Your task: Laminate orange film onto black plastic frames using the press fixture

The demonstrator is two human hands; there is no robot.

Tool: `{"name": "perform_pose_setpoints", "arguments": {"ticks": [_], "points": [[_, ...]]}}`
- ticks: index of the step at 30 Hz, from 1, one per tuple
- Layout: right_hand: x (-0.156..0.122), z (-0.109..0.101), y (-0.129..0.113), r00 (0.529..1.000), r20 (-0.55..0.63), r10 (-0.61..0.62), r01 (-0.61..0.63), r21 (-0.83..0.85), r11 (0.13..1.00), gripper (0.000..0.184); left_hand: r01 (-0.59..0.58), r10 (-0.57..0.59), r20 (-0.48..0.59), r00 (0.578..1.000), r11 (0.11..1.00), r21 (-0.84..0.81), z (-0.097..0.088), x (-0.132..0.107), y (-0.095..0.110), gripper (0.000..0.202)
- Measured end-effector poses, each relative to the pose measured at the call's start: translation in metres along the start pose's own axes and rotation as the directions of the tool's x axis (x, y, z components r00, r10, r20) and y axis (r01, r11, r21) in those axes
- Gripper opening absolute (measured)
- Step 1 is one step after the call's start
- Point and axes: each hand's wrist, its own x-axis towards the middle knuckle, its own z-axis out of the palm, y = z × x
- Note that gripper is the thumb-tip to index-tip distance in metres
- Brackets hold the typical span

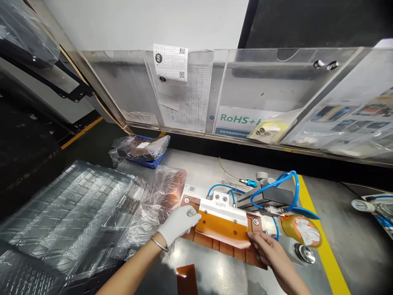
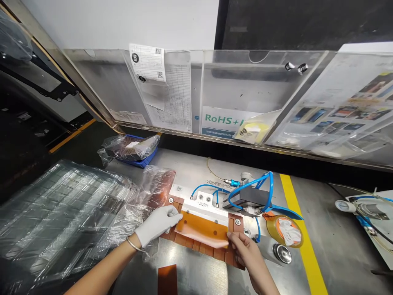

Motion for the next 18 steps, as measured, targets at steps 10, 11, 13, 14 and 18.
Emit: {"name": "perform_pose_setpoints", "arguments": {"ticks": [10, 11, 13, 14, 18], "points": [[0.015, -0.002, -0.004, 0.997, -0.048, 0.053, -0.055, -0.038, 0.998, 0.05, 0.006, -0.005, -0.047, 0.999, 0.999, 0.032, 0.002, 0.011, 0.003, 0.025], [0.016, -0.002, -0.005, 0.997, -0.047, 0.055, -0.057, -0.045, 0.997, 0.05, 0.006, -0.005, -0.048, 0.999, 0.999, 0.032, 0.002, 0.012, 0.003, 0.026], [0.016, -0.003, -0.006, 0.997, -0.044, 0.056, -0.058, -0.065, 0.996, 0.05, 0.006, -0.005, -0.048, 0.999, 1.0, 0.027, 0.002, 0.012, 0.003, 0.026], [0.017, -0.003, -0.006, 0.997, -0.045, 0.055, -0.058, -0.078, 0.995, 0.05, 0.007, -0.006, -0.047, 0.999, 1.0, 0.024, 0.002, 0.012, 0.003, 0.026], [0.02, -0.007, 0.0, 0.998, -0.06, 0.033, -0.042, -0.155, 0.987, 0.049, 0.032, -0.031, -0.046, 0.998, 0.999, 0.016, 0.001, 0.01, 0.005, 0.025]]}}
